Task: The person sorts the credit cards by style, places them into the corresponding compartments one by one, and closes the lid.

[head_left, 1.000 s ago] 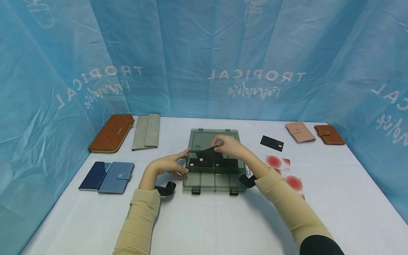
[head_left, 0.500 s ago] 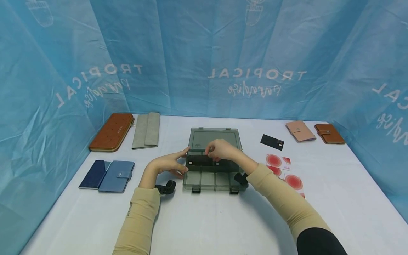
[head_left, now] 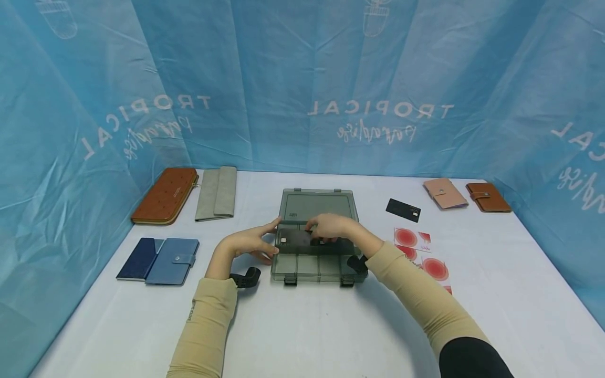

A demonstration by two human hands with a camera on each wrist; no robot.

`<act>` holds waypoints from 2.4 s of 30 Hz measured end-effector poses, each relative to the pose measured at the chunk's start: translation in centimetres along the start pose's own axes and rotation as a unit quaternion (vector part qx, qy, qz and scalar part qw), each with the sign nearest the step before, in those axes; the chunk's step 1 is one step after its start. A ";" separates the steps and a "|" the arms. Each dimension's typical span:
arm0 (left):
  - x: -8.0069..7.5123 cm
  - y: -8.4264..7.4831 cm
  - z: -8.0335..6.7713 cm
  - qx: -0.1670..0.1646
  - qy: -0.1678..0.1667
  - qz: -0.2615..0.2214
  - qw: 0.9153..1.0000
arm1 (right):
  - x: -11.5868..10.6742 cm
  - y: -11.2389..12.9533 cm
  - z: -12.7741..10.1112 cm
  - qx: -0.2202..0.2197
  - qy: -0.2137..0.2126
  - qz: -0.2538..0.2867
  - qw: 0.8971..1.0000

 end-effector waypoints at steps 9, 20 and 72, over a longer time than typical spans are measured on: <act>0.1 -0.1 0.0 -0.005 -0.003 0.002 1.000 | -1.4 -0.6 -1.9 -0.069 -0.030 0.049 0.996; -0.1 -0.2 -0.4 -0.011 -0.013 0.019 1.000 | -7.2 -6.8 -6.1 -0.113 -0.210 0.149 0.960; 0.1 0.0 -0.3 -0.012 -0.012 0.020 1.000 | -8.8 -19.4 -6.1 0.080 -0.210 -0.048 0.973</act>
Point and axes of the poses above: each hand's wrist, its own z-axis towards the middle knuckle, its own x-axis out of the palm, y = z × x, the point moved 10 cm from there along z, towards the middle knuckle, and after that the axes turned 14 degrees about y, right-handed, at the moved point
